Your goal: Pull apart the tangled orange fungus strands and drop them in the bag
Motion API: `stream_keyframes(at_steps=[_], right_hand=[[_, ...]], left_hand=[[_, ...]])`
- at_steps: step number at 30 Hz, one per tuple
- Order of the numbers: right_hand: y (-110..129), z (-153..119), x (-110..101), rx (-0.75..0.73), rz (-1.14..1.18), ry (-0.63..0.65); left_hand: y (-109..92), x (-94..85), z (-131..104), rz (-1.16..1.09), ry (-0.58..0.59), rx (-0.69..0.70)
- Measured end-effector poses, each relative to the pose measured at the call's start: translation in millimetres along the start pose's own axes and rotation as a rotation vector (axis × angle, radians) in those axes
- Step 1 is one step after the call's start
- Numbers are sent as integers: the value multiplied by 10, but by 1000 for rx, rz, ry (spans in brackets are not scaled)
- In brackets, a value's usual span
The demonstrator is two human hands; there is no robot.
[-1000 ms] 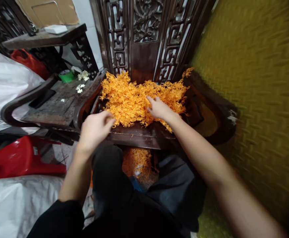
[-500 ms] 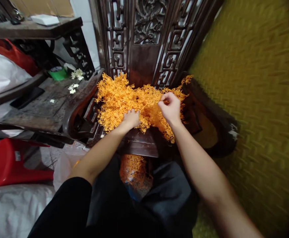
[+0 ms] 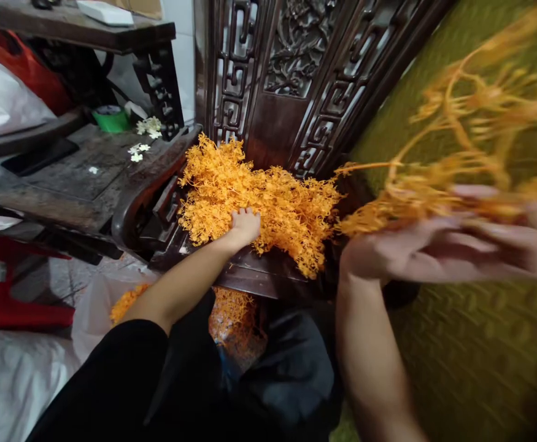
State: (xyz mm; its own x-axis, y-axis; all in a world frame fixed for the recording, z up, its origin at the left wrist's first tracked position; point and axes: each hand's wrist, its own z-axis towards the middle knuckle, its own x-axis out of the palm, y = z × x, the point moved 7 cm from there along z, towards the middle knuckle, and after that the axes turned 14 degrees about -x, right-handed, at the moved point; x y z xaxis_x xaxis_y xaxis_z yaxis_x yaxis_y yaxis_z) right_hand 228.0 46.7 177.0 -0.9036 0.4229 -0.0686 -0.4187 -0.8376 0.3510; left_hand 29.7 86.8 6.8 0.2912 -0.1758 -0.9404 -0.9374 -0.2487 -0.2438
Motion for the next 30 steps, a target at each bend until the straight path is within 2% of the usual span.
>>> stream_keyframes(at_steps=[2, 3, 5, 7, 8, 10, 13, 16, 18, 21, 25, 28, 30], right_hand=[[35, -85, 41, -26, 9, -15], [30, -137, 129, -7, 52, 55], [-35, -273, 356, 118, 153, 291], [-114, -421, 505, 265, 225, 494], [-140, -471, 531, 313, 244, 550], [-154, -524, 542, 355, 263, 635], [-43, -522, 542, 254, 248, 791], [118, -494, 535, 103, 191, 938], [135, -430, 486, 107, 124, 887], [100, -316, 388, 177, 100, 634], [11, -348, 401, 397, 357, 390], [-12, -389, 432, 531, 496, 342], [16, -421, 471, 624, 604, 415]], left_hand=[[-50, -74, -62, -48, -4, 68], [-88, -132, -101, -134, 2, 136], [-159, -284, -194, -476, 73, 306], [-169, -465, -280, -946, 199, 444], [-150, -543, -313, -1155, 256, 483], [-118, -641, -372, -1416, 347, 517], [-90, -701, -436, -1614, 411, 510], [-28, -750, -453, -1696, 310, 455], [-18, -784, -487, -1684, 265, 442], [-62, -841, -597, -1590, 254, 468], [-128, -882, -740, -1512, 275, 470], [-132, -868, -759, -1525, 342, 410], [-131, -840, -749, -1524, 468, 373]])
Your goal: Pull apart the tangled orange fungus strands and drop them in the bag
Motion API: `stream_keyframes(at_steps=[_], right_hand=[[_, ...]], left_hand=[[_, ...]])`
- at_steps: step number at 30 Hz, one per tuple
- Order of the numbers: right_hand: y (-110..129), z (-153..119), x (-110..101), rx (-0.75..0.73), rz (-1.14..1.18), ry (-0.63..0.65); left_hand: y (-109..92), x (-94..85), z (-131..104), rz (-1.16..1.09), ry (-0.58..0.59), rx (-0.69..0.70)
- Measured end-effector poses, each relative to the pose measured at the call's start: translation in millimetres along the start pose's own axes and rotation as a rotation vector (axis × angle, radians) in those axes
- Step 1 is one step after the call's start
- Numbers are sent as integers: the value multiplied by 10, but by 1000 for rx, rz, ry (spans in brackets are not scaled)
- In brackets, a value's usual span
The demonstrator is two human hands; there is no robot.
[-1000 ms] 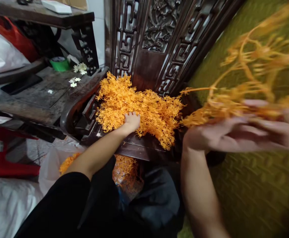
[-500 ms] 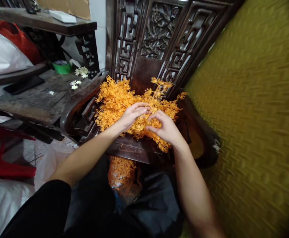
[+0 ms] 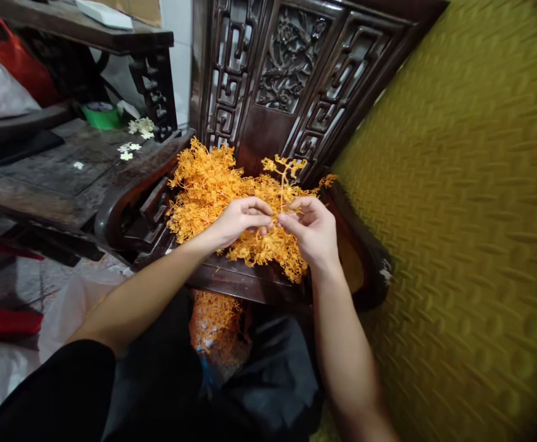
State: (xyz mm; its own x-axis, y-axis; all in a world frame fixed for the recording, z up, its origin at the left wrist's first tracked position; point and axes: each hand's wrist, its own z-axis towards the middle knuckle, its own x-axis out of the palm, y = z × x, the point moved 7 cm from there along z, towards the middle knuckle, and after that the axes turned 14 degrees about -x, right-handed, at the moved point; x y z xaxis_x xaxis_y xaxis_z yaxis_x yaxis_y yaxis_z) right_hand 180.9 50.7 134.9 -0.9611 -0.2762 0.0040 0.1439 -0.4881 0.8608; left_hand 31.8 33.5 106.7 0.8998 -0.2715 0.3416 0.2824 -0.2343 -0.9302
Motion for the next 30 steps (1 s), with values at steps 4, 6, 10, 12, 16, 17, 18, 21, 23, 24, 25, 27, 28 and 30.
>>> stream_keyframes(at_steps=[4, 6, 10, 12, 16, 17, 18, 21, 23, 24, 25, 27, 28, 30], right_hand=[[20, -65, 84, 186, 202, 175], [62, -65, 42, 192, 274, 143], [102, -60, 24, 178, 390, 136], [129, -50, 25, 141, 445, 143], [243, -38, -61, 18, 482, 76], [271, -51, -89, 13, 457, 57], [298, -70, -118, 20, 424, 40], [396, -132, -204, 45, 318, 2], [444, -152, -236, 47, 253, -1], [448, -153, -237, 47, 216, 6], [439, -148, -232, 46, 175, 13], [386, -126, -201, 36, 104, 25], [353, -115, -179, 27, 88, 28], [299, -101, -148, 6, 116, 3]], left_hand=[[34, 65, -45, -91, 330, -215], [-12, 85, -97, -174, 467, -220], [-81, 66, -146, -266, 510, -118], [-86, 62, -156, -252, 493, -77], [-110, 67, -173, -138, 464, -48], [-119, 72, -177, -89, 452, -46], [-128, 78, -180, -34, 435, -40], [-149, 84, -165, 115, 341, -10], [-159, 55, -130, 147, 237, 24], [-162, 35, -109, 147, 184, 44], [-159, 16, -88, 146, 137, 61], [-121, 10, -43, 168, 92, 64], [-88, 20, -20, 185, 90, 48], [-9, 57, 17, 217, 113, 4]])
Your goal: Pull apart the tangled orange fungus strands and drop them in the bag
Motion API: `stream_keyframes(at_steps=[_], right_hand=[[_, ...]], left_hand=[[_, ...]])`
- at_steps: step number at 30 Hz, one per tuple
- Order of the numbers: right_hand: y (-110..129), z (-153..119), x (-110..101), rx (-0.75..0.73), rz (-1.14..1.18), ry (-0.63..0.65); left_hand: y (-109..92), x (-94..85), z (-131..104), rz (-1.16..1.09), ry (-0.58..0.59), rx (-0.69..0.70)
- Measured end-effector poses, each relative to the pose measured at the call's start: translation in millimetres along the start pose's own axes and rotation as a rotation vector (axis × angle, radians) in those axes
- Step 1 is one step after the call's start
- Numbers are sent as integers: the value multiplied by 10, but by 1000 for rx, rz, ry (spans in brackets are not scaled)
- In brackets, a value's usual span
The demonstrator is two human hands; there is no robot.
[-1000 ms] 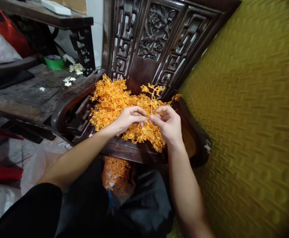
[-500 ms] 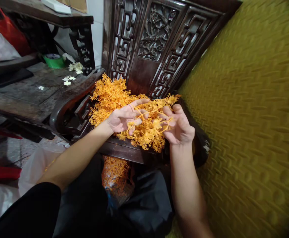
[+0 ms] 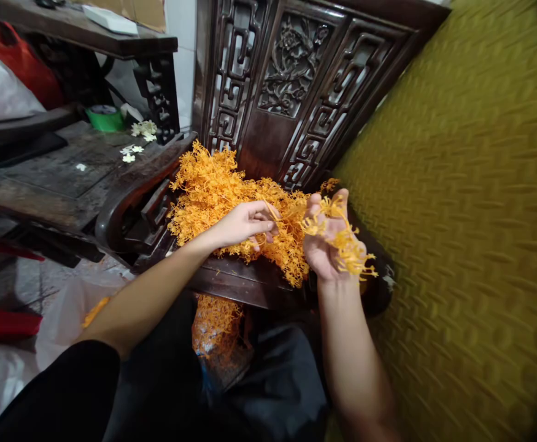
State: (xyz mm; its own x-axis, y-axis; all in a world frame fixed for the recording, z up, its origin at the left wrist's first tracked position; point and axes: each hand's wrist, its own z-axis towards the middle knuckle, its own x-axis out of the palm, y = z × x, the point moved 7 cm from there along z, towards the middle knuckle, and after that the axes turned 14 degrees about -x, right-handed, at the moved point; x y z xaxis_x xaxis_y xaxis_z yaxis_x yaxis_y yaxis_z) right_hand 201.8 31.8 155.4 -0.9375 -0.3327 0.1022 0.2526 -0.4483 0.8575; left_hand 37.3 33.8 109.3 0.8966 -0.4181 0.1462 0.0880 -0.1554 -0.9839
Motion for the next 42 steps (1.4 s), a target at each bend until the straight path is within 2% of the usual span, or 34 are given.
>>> stream_keyframes(at_steps=[4, 6, 8, 11, 14, 16, 17, 18, 20, 21, 22, 26, 29, 31, 37, 40, 42], right_hand=[[10, -21, 12, -28, 125, -71], [65, -39, 15, -41, 144, -77], [110, -48, 8, -60, 148, -83], [109, -33, -21, -80, 110, -98], [-16, -7, -51, 7, 49, -118], [-109, -2, -56, 78, 18, -134], [-141, -2, -50, 95, -1, -141], [-163, -5, -35, 103, -21, -143], [-187, -21, 20, 105, -53, -132], [-193, -33, 51, 105, -61, -125], [-191, -45, 77, 102, -61, -123], [-171, -72, 152, 139, 29, -75], [-192, -92, 194, 250, 146, 12], [-216, -106, 194, 301, 189, 23], [-283, -96, 247, 245, 118, 10], [-282, -64, 207, 165, 45, -86], [-278, -58, 165, 137, -6, -158]], left_hand=[[51, 129, 5, 114, 71, 15], [11, 154, -34, 240, 26, 72], [-83, 121, -99, 390, -108, 159], [-301, -5, -257, 524, -393, 343], [-469, -221, -488, 370, -716, 530], [-502, -289, -626, 244, -837, 620], [-507, -255, -644, 235, -808, 637], [-502, -171, -618, 267, -711, 620], [-422, 69, -507, 367, -448, 497], [-358, 169, -460, 393, -353, 422], [-298, 228, -423, 388, -308, 359], [-186, 180, -309, 136, -345, 273], [-154, 66, -225, -58, -369, 238], [-137, 20, -191, -100, -391, 199], [-117, 94, -196, -33, -353, 123], [-181, 179, -245, 81, -268, 173], [-231, 230, -290, 233, -240, 246]])
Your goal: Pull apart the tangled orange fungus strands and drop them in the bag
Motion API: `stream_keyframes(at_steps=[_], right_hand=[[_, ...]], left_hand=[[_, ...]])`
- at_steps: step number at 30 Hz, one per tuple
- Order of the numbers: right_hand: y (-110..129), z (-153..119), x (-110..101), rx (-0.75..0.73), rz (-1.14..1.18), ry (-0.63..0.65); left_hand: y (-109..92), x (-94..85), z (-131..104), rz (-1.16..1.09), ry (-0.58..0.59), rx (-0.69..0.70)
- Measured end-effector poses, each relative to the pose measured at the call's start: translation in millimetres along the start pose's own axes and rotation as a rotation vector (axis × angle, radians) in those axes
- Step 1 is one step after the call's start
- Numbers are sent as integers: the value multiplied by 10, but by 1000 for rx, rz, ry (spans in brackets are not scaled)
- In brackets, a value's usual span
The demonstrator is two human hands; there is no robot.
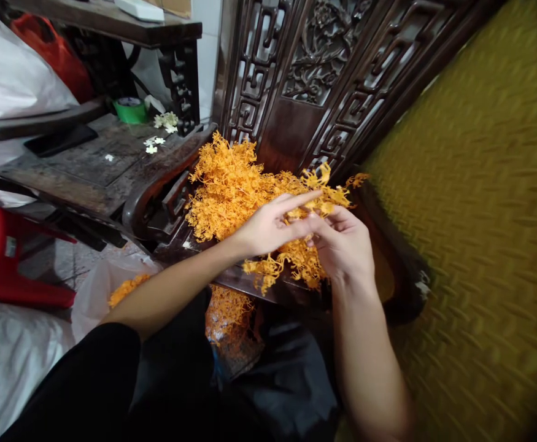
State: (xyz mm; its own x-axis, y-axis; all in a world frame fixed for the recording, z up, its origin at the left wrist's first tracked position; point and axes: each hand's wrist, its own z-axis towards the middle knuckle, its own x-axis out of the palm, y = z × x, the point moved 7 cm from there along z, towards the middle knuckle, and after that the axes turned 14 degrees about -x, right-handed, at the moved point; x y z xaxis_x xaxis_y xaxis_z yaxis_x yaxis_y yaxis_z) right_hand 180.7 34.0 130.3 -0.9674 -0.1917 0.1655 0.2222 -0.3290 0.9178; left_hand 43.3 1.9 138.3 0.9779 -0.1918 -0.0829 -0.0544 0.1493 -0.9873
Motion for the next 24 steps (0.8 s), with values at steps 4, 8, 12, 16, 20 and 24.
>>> stream_keyframes(at_steps=[4, 8, 12, 16, 20, 24], right_hand=[[-14, -32, 2, 27, -82, -15], [17, -71, 72, 36, -87, 93], [12, -116, 144, 144, -6, 263], [28, -139, 144, 217, 96, 312], [23, -138, 147, 248, 172, 272], [-4, -109, 160, 179, 136, 218]], left_hand=[[-38, 36, -59, 299, -22, 153], [-37, -5, -63, 494, -85, 165], [-112, -56, -71, 525, -48, 175], [-140, -128, -50, 461, -86, 193], [-142, -161, -34, 462, -217, 277], [-178, -67, -94, 468, -265, 377]])
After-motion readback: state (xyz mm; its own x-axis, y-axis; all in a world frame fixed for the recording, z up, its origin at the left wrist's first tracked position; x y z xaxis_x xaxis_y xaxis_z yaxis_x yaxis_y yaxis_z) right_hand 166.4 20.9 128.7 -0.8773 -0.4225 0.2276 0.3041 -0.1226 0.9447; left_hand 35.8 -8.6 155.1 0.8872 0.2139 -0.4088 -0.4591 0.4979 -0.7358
